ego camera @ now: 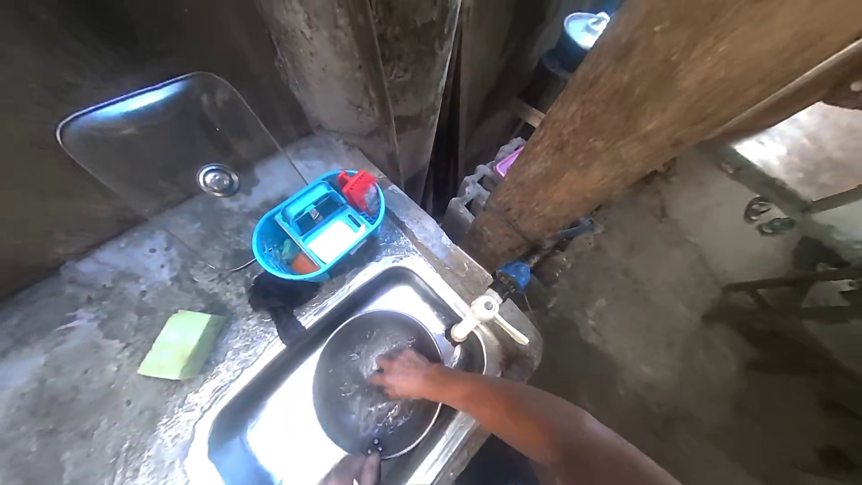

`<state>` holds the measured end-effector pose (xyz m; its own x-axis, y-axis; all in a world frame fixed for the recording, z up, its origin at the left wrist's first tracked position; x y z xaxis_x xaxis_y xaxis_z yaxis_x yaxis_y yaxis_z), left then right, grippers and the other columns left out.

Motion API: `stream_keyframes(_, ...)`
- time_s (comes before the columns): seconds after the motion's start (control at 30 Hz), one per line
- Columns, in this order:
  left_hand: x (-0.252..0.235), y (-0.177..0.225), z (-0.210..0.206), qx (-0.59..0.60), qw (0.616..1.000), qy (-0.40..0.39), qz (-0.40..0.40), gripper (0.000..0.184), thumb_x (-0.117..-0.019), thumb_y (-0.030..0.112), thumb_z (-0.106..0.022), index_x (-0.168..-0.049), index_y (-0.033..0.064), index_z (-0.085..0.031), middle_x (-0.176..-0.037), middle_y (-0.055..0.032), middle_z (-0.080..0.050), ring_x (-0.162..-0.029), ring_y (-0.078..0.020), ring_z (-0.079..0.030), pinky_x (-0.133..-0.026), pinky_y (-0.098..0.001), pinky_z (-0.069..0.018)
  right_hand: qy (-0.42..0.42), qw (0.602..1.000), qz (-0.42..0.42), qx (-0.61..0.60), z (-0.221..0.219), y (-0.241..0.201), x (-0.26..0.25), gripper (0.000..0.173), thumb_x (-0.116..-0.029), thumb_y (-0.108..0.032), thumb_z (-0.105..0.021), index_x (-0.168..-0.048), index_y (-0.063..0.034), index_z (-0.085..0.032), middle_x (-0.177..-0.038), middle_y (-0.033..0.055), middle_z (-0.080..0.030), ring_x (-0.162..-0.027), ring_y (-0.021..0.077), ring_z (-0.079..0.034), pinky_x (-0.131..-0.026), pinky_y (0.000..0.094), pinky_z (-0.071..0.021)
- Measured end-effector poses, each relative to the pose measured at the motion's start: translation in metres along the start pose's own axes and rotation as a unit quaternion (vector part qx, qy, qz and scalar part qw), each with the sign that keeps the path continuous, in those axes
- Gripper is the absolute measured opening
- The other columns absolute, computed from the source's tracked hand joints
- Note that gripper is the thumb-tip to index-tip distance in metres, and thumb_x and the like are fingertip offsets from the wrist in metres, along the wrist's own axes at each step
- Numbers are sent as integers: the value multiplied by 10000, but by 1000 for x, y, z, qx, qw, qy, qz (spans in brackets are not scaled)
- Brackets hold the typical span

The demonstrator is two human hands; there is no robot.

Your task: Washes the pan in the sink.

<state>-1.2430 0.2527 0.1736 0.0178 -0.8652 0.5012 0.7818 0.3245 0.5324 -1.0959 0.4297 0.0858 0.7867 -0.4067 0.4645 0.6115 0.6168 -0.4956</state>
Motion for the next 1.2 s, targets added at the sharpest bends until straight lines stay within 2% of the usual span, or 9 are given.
stream_keyframes(0.13, -91, -22, -31, -164, 984, 50, -48, 612, -1024, 353, -553, -1499, -24, -470, -1535, -254, -470, -1443, -435, -425, -1189, -556, -341, 57, 988, -134, -53, 34, 5, 8, 374, -1039, -231, -535, -1370, -70, -599, -1381, 247, -575, -1062, 440, -676, -864, 607, -551)
stream_keyframes(0.23, -153, -34, -59, -225, 945, 202, -127, 821, -988, 531, -420, -1522, -92, -395, -1608, -313, -318, -1499, -492, -298, -1224, -619, -218, 121, 978, -124, -114, 45, -9, 24, 405, -1043, -328, -548, -1376, -104, -602, -1352, 198, -602, -1025, 381, -695, -851, 569, -567)
stream_keyframes(0.33, -173, -3, -65, -158, 967, 135, -149, 618, -1007, 323, -453, -1467, -90, -477, -1590, -324, -343, -1491, -503, -305, -1225, -605, -242, 198, 941, -174, -214, 61, -5, 43, 449, -1048, -354, -533, -1418, -104, -583, -1391, 139, -612, -1202, 285, -654, -1016, 488, -536)
stream_keyframes(0.43, -185, 20, -56, -199, 946, 0, -256, 350, -1000, 104, -511, -1299, -16, -647, -1345, -267, -622, -1274, -458, -576, -1064, -587, -446, 311, 871, -159, -346, 61, 18, 53, 393, -1040, -284, -535, -1265, 13, -660, -1159, 191, -715, -1099, 256, -692, -1006, 445, -528)
stream_keyframes(0.53, -192, 47, -37, -182, 959, -84, -202, 310, -1051, 158, -482, -1165, -45, -686, -1170, -269, -692, -1083, -457, -680, -939, -596, -531, 312, 874, -146, -342, 61, 29, 57, 378, -1034, -273, -547, -1241, 12, -681, -1155, 190, -715, -1107, 249, -684, -1019, 419, -516)
stream_keyframes(0.67, -206, 90, -22, -160, 970, -141, -114, 477, -1078, 378, -422, -1206, 0, -684, -1211, -249, -688, -1194, -422, -639, -1017, -597, -483, 293, 895, -197, -272, 99, 38, 43, 469, -1042, -314, -562, -1405, -19, -600, -1386, 197, -624, -1312, 270, -593, -1157, 405, -431)
stream_keyframes(0.87, -221, 137, 23, -72, 985, -100, -124, 450, -1095, 304, -372, -1251, -20, -641, -1208, -247, -676, -1190, -389, -639, -1025, -564, -481, 391, 854, -210, -271, 147, 66, -8, 493, -991, -324, -677, -1415, -87, -596, -1330, 190, -622, -1148, 308, -662, -995, 492, -549)
stream_keyframes(1.07, -238, 104, 51, 5, 981, -47, -187, 308, -1044, 202, -496, -1218, 20, -674, -1240, -184, -664, -1164, -315, -646, -1037, -519, -493, 412, 841, -213, -278, 121, 60, 40, 300, -1050, -193, -549, -1241, 3, -669, -1198, 189, -674, -1050, 284, -685, -956, 459, -563)
stream_keyframes(1.2, -161, 38, 70, -99, 987, -104, -68, 362, -1068, 281, -457, -1273, 70, -667, -1233, -179, -686, -1158, -368, -657, -989, -612, -497, 205, 895, -274, -285, 64, 28, 88, 446, -1042, -420, -514, -1135, -25, -699, -1045, 170, -716, -1026, 302, -691, -945, 520, -539)
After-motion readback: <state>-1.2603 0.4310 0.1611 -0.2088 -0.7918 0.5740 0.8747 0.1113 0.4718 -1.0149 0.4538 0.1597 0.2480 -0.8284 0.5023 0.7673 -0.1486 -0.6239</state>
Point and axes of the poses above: each hand's wrist, its own x-axis away from the middle knuckle, its own z-axis out of the back of the hand, y = z × x, the point moved 1 cm from there along -x, towards the middle knuckle
